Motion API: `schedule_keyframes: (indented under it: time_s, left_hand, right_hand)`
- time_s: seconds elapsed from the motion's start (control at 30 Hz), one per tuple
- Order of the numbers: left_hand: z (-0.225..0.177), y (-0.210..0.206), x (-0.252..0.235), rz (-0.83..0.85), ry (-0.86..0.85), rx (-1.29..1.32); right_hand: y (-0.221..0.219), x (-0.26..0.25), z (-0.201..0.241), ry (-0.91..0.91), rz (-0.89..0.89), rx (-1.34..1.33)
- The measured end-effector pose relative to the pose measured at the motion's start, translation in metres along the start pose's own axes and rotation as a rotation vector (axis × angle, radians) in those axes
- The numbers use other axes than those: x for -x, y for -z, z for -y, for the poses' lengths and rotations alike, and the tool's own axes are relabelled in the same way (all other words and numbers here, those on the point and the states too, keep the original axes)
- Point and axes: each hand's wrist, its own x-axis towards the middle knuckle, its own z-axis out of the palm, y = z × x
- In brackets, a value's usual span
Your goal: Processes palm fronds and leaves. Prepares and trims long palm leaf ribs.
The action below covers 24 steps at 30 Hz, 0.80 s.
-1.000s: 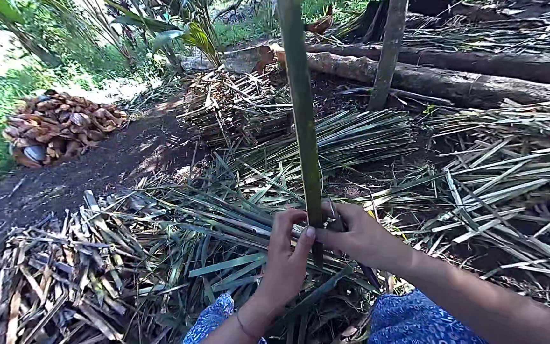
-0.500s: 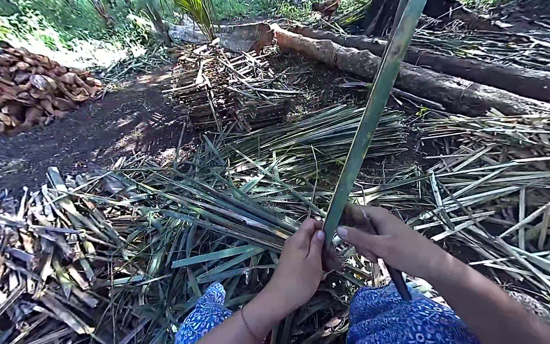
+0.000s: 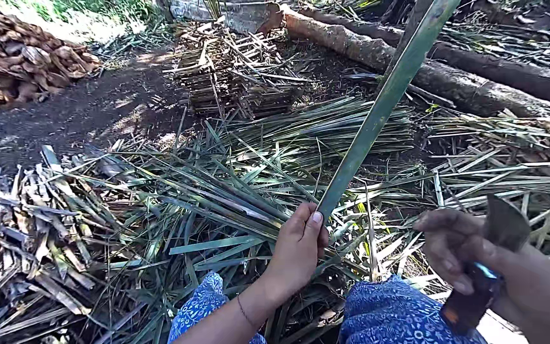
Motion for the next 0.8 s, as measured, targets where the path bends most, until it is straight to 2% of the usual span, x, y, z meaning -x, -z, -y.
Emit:
schedule_keyframes:
  time_s: [0.13, 0.23, 0.37, 0.47, 0.57, 0.7, 0.8]
  left_hand:
    - [0.002, -0.002, 0.004, 0.007, -0.062, -0.064]
    - [0.000, -0.003, 0.006, -0.028, -0.059, -0.024]
    - [0.003, -0.006, 0.008, -0.062, -0.115, 0.039]
    - [0.005, -0.009, 0.012, -0.065, -0.180, 0.013]
    - [0.005, -0.010, 0.017, -0.080, -0.191, 0.058]
    - [-0.003, -0.009, 0.023, -0.081, -0.091, 0.188]
    - [-0.003, -0.013, 0.025, -0.056, -0.062, 0.268]
  right_hand:
    - [-0.011, 0.008, -0.018, -0.030, -0.018, 0.081]
    - [-0.019, -0.003, -0.019, -0.127, 0.093, 0.130]
    - [-0.032, -0.033, -0.025, 0.015, 0.183, 0.498]
    - [-0.047, -0.051, -0.028, 0.098, 0.162, 0.625]
    - [-0.051, -0.059, -0.033, 0.091, 0.127, 0.632]
    - [-0.048, -0.057, -0.042, 0.030, 0.151, 0.557]
    - [-0.049, -0.055, -0.045, 0.058, 0.175, 0.500]
